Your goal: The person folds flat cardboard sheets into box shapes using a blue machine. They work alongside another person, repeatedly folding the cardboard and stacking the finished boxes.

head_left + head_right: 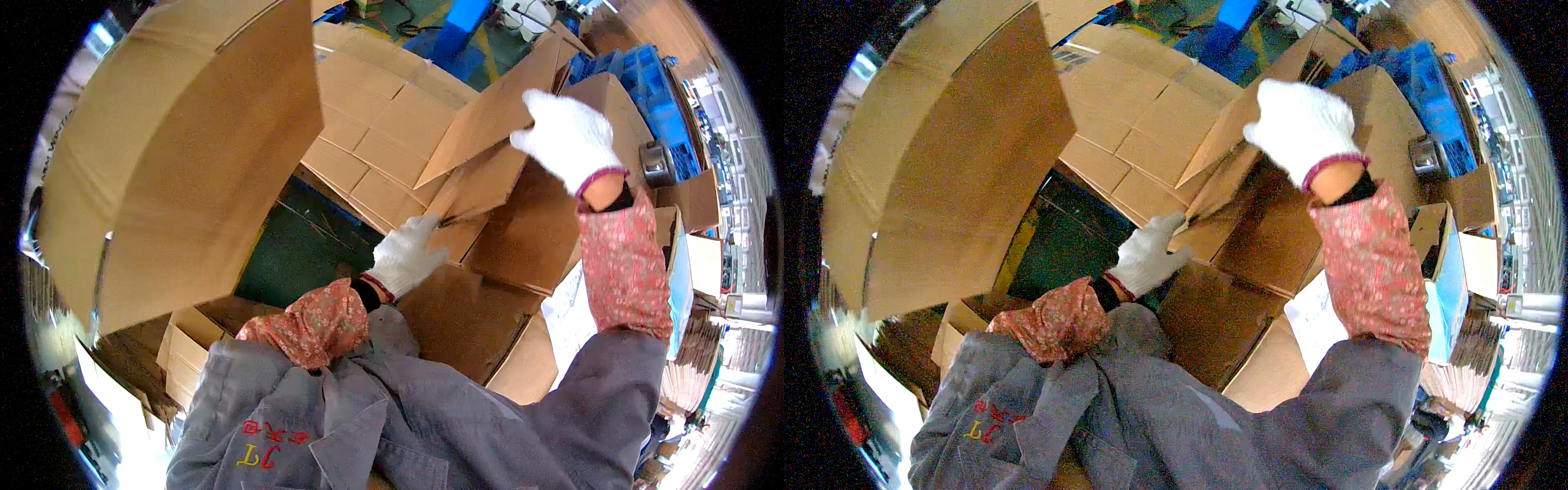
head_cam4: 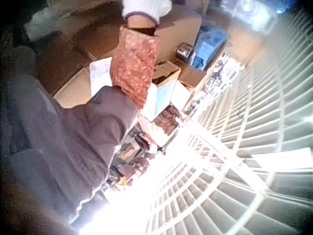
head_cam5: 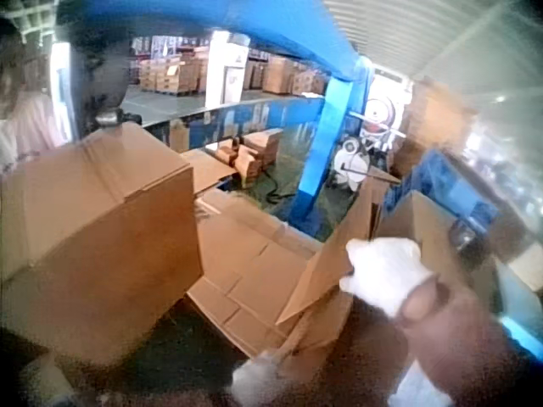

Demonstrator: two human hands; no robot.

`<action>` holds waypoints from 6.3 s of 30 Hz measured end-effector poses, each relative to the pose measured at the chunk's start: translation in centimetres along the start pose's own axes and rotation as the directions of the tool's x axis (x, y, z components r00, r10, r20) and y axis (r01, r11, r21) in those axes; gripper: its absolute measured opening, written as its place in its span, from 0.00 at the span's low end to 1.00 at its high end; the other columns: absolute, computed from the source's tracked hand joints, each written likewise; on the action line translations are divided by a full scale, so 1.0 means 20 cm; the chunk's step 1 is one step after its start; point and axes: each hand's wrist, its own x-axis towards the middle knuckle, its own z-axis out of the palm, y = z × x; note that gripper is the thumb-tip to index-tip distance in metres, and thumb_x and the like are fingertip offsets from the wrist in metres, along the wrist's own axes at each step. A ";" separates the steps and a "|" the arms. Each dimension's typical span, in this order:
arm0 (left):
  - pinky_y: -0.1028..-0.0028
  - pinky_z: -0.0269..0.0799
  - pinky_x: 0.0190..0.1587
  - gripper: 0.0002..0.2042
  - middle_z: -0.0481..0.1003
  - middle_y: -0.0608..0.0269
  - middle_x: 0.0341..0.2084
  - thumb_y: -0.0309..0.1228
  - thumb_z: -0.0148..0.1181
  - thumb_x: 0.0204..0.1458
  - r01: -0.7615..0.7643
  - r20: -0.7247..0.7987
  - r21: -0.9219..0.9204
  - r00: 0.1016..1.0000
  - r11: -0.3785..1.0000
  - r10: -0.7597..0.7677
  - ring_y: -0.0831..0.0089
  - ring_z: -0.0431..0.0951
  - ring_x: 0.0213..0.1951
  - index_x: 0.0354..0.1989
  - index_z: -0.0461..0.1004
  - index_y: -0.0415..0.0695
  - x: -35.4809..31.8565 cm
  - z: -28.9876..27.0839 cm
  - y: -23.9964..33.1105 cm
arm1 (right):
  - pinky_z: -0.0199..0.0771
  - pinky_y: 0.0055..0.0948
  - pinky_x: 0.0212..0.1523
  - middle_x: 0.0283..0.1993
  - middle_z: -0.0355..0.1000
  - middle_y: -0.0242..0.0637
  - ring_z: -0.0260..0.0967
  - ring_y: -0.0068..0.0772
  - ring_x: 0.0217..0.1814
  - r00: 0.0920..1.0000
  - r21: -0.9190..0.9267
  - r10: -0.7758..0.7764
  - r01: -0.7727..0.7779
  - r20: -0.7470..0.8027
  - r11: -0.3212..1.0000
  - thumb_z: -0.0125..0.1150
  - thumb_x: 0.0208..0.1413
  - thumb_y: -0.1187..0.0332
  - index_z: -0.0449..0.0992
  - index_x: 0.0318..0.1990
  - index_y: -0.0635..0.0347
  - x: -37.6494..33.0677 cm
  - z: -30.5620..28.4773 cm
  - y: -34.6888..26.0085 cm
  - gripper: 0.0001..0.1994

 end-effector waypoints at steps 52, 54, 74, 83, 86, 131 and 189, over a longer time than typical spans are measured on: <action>0.56 0.75 0.54 0.28 0.77 0.42 0.50 0.51 0.57 0.58 0.147 0.240 0.047 0.959 0.988 -0.154 0.45 0.77 0.53 0.60 0.73 0.44 0.15 -0.22 -0.29 | 0.80 0.48 0.32 0.30 0.77 0.40 0.80 0.49 0.36 0.496 0.701 -0.808 0.451 0.316 0.552 0.60 0.54 0.58 0.78 0.32 0.57 -0.56 -0.13 -0.23 0.12; 0.56 0.75 0.53 0.26 0.77 0.44 0.50 0.49 0.57 0.58 0.183 0.214 0.056 0.958 0.981 -0.191 0.45 0.78 0.51 0.58 0.74 0.45 0.06 -0.29 -0.41 | 0.78 0.45 0.47 0.45 0.76 0.43 0.76 0.51 0.49 0.678 0.649 -0.698 0.428 0.230 0.629 0.62 0.56 0.59 0.78 0.45 0.55 -0.22 -0.02 0.02 0.13; 0.56 0.64 0.67 0.44 0.60 0.36 0.67 0.44 0.74 0.43 0.214 0.023 0.201 0.974 0.956 -0.223 0.42 0.64 0.66 0.67 0.61 0.36 0.34 -0.21 -0.94 | 0.66 0.69 0.60 0.68 0.65 0.57 0.64 0.59 0.68 0.471 0.526 0.269 -0.829 0.840 -0.190 0.76 0.46 0.42 0.47 0.75 0.68 0.71 2.70 -0.37 0.58; 0.52 0.50 0.72 0.30 0.61 0.49 0.68 0.36 0.52 0.56 -0.192 0.300 0.805 0.948 0.561 -0.107 0.49 0.58 0.70 0.69 0.61 0.44 0.22 -0.14 -1.73 | 0.75 0.41 0.53 0.56 0.74 0.42 0.72 0.38 0.53 0.655 0.582 0.019 -0.658 0.756 -0.478 0.76 0.51 0.57 0.74 0.56 0.69 0.84 2.40 -1.44 0.31; 0.56 0.65 0.60 0.23 0.69 0.49 0.59 0.33 0.53 0.56 0.029 0.046 0.624 0.996 0.781 -0.074 0.50 0.69 0.59 0.62 0.67 0.43 0.10 -0.33 -1.69 | 0.77 0.34 0.44 0.46 0.78 0.37 0.75 0.31 0.45 0.609 0.587 -0.180 -0.793 0.772 -0.165 0.71 0.55 0.49 0.80 0.47 0.59 0.96 1.84 -1.36 0.23; 0.83 0.61 0.33 0.19 0.77 0.75 0.39 0.36 0.63 0.61 -0.457 -0.743 -0.617 0.606 0.640 -0.284 0.88 0.66 0.32 0.58 0.75 0.38 -0.87 -1.57 0.17 | 0.65 0.49 0.66 0.67 0.68 0.48 0.69 0.49 0.66 0.937 0.948 -0.346 -0.144 0.039 -0.283 0.42 0.70 0.40 0.62 0.72 0.59 1.12 -0.38 -0.60 0.35; 0.57 0.74 0.56 0.33 0.72 0.39 0.57 0.40 0.62 0.59 0.011 -0.938 0.056 0.343 0.998 0.049 0.42 0.76 0.54 0.69 0.61 0.34 -1.15 -1.41 -0.09 | 0.49 0.48 0.75 0.75 0.59 0.39 0.53 0.41 0.77 0.967 0.867 -0.253 -0.111 -0.018 -0.486 0.49 0.67 0.41 0.60 0.72 0.55 0.68 0.15 -1.16 0.35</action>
